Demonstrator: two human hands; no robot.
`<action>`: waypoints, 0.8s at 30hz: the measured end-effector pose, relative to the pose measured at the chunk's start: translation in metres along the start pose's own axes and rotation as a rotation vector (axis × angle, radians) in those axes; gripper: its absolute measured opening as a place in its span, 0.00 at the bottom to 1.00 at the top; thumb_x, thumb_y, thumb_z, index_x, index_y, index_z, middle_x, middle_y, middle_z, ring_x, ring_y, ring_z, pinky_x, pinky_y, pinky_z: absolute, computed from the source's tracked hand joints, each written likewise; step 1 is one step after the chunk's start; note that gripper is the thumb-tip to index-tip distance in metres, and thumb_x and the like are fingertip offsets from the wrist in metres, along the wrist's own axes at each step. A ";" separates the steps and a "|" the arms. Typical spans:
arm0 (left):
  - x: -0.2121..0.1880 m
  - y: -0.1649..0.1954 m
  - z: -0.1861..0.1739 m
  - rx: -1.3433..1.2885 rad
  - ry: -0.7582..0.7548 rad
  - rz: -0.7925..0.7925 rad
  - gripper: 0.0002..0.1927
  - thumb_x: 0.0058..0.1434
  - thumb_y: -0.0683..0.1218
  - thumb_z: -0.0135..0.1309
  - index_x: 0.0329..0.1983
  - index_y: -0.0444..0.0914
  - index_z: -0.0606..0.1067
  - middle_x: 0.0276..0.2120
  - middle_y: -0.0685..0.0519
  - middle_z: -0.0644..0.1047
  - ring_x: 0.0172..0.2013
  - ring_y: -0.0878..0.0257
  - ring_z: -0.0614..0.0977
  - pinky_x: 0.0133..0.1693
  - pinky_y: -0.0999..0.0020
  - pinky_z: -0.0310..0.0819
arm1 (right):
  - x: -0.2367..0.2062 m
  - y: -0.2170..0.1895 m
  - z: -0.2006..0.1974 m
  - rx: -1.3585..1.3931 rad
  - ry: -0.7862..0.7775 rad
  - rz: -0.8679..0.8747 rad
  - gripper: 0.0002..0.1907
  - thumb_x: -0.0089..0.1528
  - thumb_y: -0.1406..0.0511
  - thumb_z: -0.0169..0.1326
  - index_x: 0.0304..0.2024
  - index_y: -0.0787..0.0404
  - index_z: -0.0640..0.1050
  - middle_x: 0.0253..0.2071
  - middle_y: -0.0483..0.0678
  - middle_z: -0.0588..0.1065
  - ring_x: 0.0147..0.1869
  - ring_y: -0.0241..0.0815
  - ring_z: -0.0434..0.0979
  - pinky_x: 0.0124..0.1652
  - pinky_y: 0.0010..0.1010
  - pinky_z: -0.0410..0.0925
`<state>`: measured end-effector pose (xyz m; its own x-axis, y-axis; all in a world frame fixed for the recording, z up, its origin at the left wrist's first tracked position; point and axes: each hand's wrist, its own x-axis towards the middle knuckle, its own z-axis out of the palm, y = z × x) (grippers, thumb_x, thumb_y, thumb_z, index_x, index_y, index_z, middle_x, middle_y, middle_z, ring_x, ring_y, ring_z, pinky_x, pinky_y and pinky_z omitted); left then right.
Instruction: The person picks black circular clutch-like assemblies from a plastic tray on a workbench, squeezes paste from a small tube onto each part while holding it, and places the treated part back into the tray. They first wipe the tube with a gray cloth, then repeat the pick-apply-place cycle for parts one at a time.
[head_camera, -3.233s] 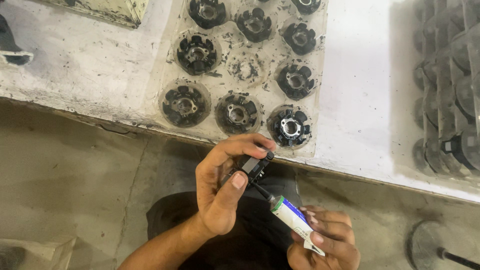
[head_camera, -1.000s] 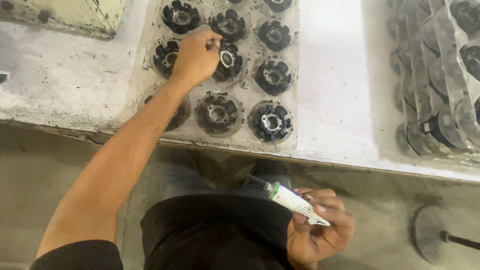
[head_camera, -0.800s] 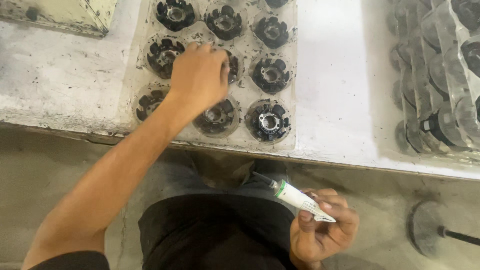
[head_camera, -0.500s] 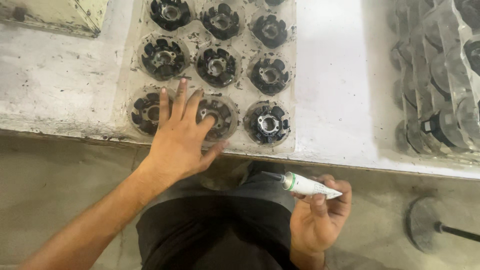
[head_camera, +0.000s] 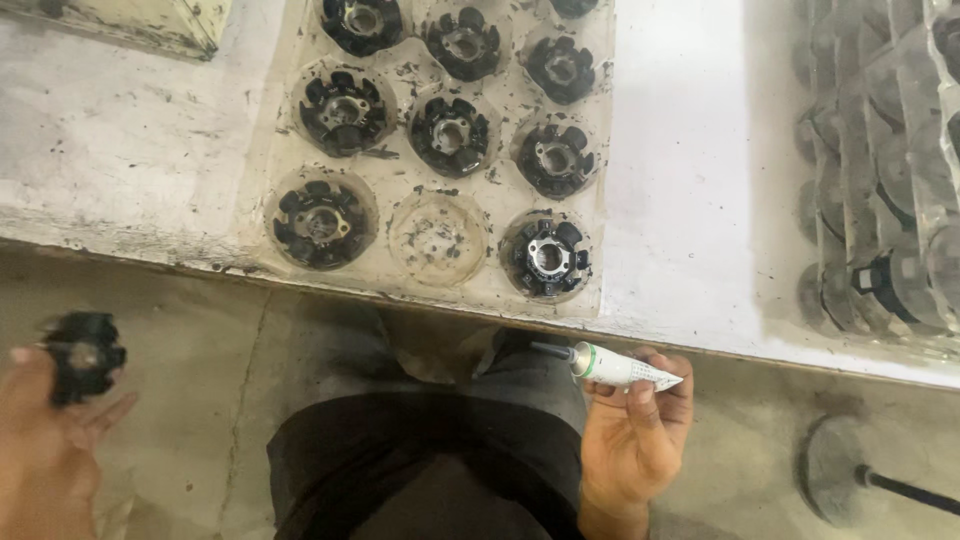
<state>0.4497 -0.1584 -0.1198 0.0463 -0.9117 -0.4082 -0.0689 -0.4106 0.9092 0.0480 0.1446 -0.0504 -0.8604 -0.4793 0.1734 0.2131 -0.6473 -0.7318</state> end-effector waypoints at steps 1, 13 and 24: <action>-0.003 -0.018 -0.006 0.263 0.060 0.003 0.34 0.77 0.66 0.43 0.67 0.33 0.68 0.52 0.44 0.76 0.52 0.52 0.75 0.54 0.43 0.70 | -0.001 0.000 0.003 0.002 -0.004 0.008 0.11 0.71 0.74 0.53 0.56 0.65 0.73 0.53 0.54 0.76 0.55 0.49 0.79 0.50 0.43 0.74; -0.117 -0.005 0.108 -0.026 -0.727 0.299 0.19 0.57 0.43 0.67 0.48 0.35 0.74 0.60 0.47 0.77 0.48 0.60 0.73 0.50 0.64 0.67 | -0.041 0.011 0.026 -0.085 -0.093 0.115 0.15 0.68 0.71 0.60 0.55 0.64 0.72 0.51 0.55 0.73 0.47 0.50 0.79 0.48 0.44 0.75; -0.170 0.064 0.199 -1.167 -0.888 -0.158 0.39 0.51 0.47 0.56 0.67 0.30 0.63 0.67 0.33 0.67 0.63 0.39 0.70 0.65 0.45 0.67 | -0.081 0.007 0.016 -0.285 -0.119 -0.245 0.16 0.63 0.73 0.67 0.48 0.62 0.74 0.45 0.55 0.77 0.49 0.46 0.80 0.52 0.38 0.75</action>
<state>0.2396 -0.0325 -0.0089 -0.6651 -0.7461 -0.0308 0.7226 -0.6535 0.2254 0.1269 0.1694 -0.0596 -0.8063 -0.4075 0.4287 -0.1434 -0.5685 -0.8101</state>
